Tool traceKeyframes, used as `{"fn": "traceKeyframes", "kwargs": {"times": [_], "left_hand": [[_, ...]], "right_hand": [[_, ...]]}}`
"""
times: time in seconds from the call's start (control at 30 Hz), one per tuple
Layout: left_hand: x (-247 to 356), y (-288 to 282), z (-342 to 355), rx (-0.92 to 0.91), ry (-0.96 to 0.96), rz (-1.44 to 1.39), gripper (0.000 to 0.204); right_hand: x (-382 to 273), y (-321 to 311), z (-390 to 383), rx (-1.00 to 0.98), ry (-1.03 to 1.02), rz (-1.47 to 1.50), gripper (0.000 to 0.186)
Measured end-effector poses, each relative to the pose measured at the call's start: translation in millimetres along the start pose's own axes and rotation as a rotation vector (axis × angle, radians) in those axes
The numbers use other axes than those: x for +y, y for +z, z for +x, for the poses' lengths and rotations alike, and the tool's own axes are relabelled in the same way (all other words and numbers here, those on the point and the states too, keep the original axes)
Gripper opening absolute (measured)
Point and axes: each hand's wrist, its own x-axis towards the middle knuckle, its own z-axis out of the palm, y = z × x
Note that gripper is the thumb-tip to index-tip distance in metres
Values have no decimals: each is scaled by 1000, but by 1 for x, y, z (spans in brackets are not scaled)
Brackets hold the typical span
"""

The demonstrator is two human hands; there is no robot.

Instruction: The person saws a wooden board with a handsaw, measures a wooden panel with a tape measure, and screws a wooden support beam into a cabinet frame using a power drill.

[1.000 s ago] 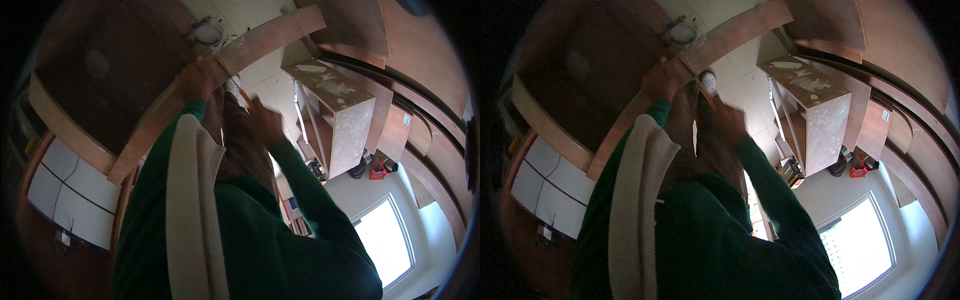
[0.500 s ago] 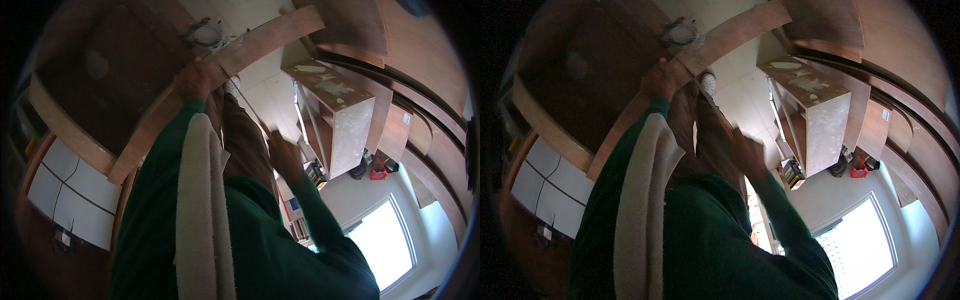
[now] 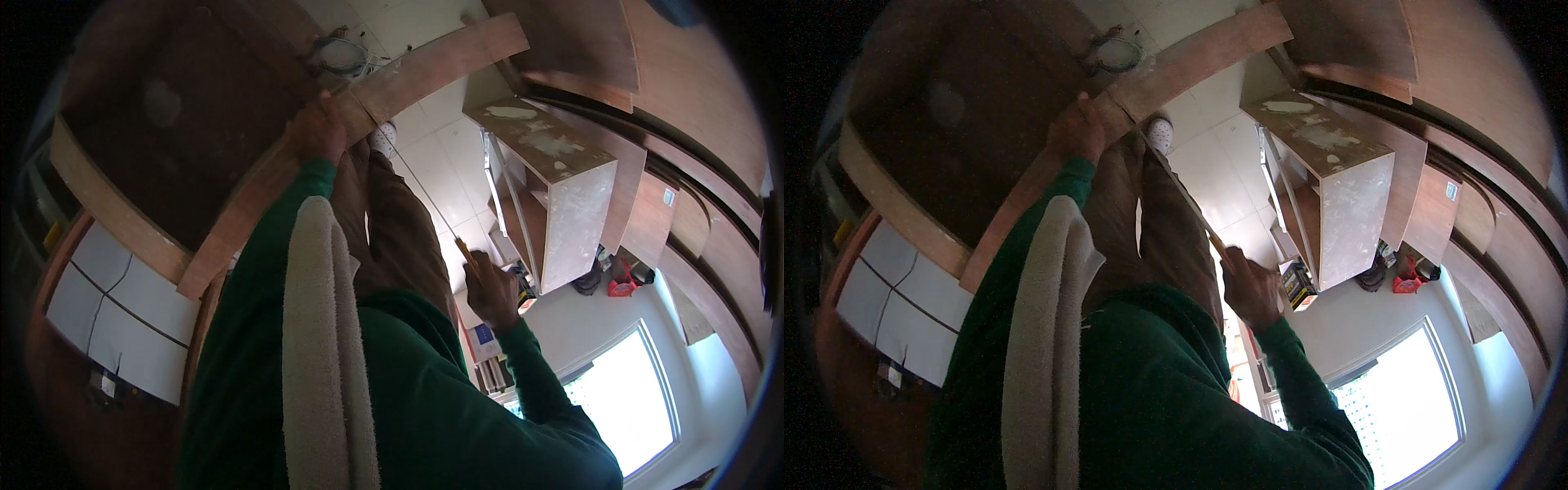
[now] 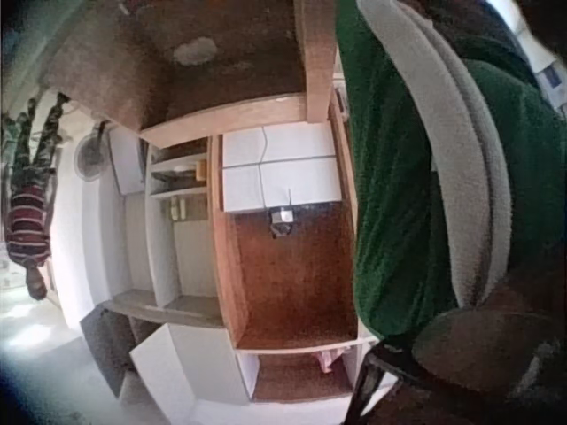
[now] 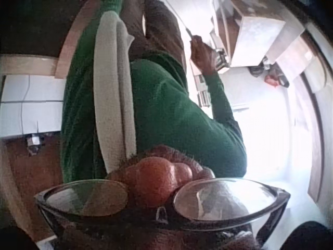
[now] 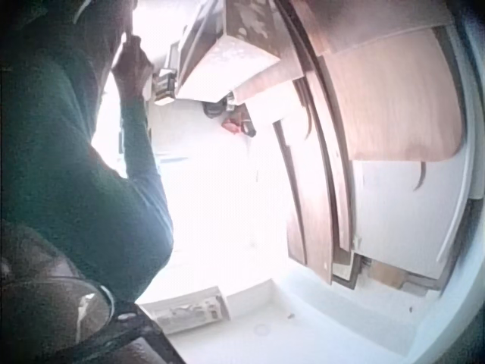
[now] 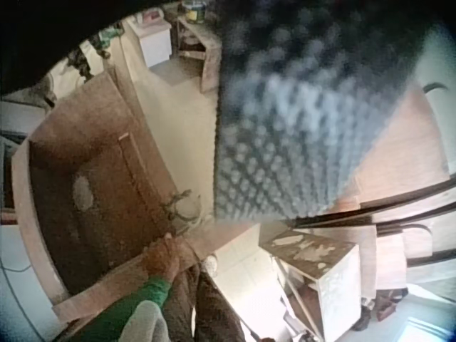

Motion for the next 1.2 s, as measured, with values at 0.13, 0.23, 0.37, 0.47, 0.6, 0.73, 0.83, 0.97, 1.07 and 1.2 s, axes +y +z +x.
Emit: {"fn": "traceKeyframes", "kwargs": {"times": [0.13, 0.23, 0.37, 0.47, 0.6, 0.73, 0.83, 0.97, 1.07, 1.2], "left_hand": [[15, 4, 3, 17, 61, -54, 67], [37, -22, 8, -151, 37, -62, 66], [31, -33, 5, -246, -44, -124, 70], [12, -20, 2, -130, -24, -73, 71], [9, -23, -1, -101, -10, -43, 67], [22, 3, -2, -7, 99, 20, 62], [20, 2, 1, -11, 66, 2, 62], [46, -21, -12, -18, 24, -21, 56], [-3, 18, -1, 128, 283, 123, 45], [-25, 4, -13, 249, 113, -185, 36]], "right_hand": [[4, 67, 156, 63, -103, 29, 24], [-22, 65, 207, 228, -181, 82, 23], [14, 71, 124, 150, -142, 90, 22], [27, 29, 30, 81, -101, 124, 22], [33, 36, 34, 92, -110, 143, 28], [34, 103, 176, 171, -182, 116, 30], [13, 107, 208, 192, -65, 153, 31], [20, 61, 154, 385, 34, 219, 29], [68, 73, 117, 392, 119, 195, 22], [127, 106, 58, 386, 21, -27, 22]]}}
